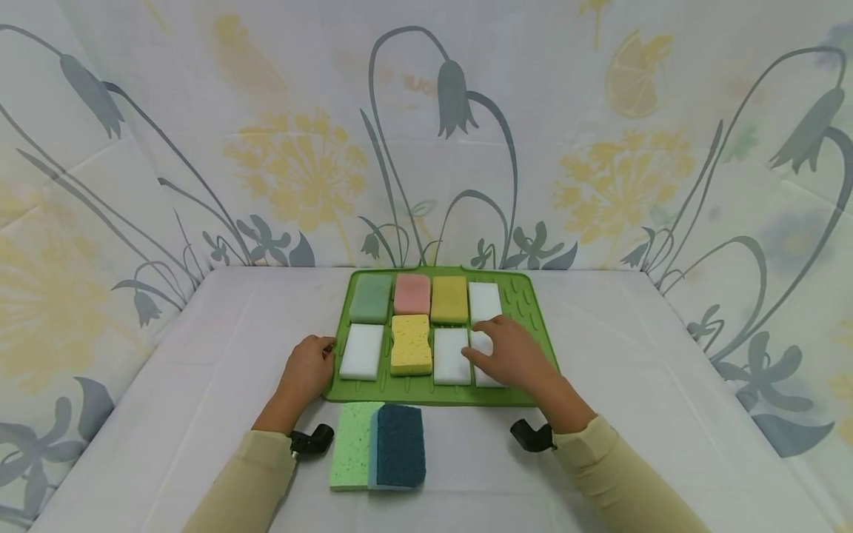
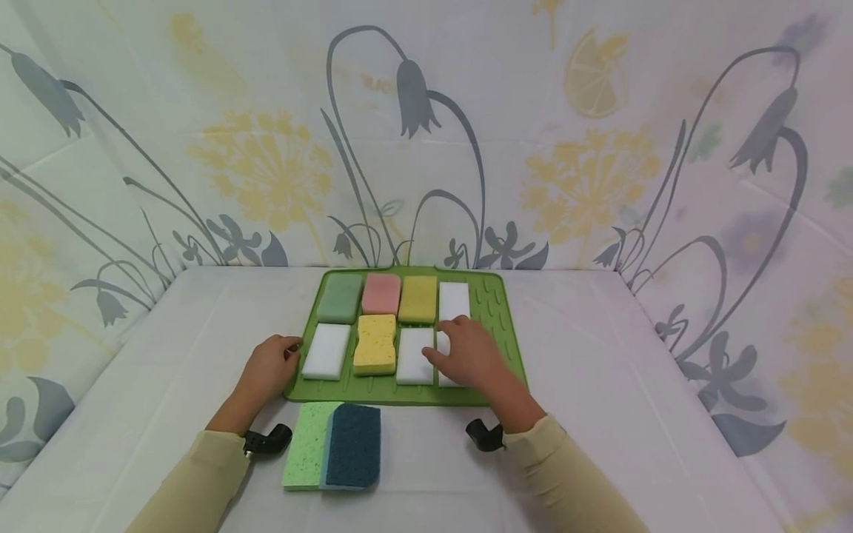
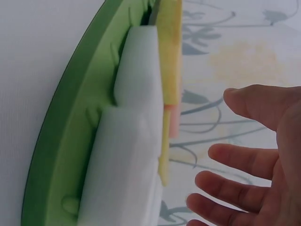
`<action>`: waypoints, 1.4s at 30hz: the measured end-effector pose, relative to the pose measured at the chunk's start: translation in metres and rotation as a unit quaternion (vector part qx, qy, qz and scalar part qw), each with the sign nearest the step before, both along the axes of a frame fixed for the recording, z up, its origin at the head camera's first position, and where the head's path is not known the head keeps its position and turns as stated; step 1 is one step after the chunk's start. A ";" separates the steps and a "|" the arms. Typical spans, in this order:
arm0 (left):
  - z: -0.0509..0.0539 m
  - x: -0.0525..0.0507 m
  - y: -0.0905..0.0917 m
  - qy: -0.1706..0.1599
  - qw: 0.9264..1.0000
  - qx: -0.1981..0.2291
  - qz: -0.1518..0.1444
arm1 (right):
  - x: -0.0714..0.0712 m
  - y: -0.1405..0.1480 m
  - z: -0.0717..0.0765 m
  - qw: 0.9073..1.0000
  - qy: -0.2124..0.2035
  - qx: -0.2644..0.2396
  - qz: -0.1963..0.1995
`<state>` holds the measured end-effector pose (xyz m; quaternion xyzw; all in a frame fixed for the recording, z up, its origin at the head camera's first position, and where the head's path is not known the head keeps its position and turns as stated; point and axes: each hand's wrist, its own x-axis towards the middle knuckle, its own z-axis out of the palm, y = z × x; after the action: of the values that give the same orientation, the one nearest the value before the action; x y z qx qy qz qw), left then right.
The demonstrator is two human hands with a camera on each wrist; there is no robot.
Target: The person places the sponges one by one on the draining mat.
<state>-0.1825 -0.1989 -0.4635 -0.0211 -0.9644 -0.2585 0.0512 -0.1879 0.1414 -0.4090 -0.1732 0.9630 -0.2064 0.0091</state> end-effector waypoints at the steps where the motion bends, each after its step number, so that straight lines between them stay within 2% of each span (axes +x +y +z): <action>1: 0.000 0.000 0.000 -0.001 1.000 0.001 0.000 | 0.002 -0.001 0.001 1.000 0.005 -0.001 0.005; 11: 0.000 0.000 0.000 0.000 1.000 -0.002 0.000 | 0.028 -0.025 0.009 0.998 0.017 -0.020 0.052; 17: -0.001 0.000 0.001 0.001 1.000 -0.004 -0.004 | 0.043 -0.039 0.007 0.995 -0.014 -0.061 0.084; 23: -0.001 0.001 0.001 -0.002 1.000 -0.003 -0.001 | 0.052 -0.048 0.001 0.989 -0.045 -0.071 0.120; 31: -0.001 0.001 0.001 -0.001 1.000 -0.006 0.001 | 0.061 -0.057 -0.004 0.978 -0.112 -0.090 0.150; 36: -0.001 0.001 0.000 0.003 1.000 -0.005 -0.001 | 0.066 -0.066 -0.004 0.976 -0.124 -0.072 0.165; 42: 0.000 0.000 0.001 0.007 1.000 -0.001 -0.004 | 0.070 -0.075 -0.004 0.979 -0.113 -0.044 0.164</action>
<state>-0.1822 -0.1981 -0.4636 -0.0266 -0.9642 -0.2577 0.0569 -0.1177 0.0662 -0.4129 -0.3049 0.9042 -0.2624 0.1436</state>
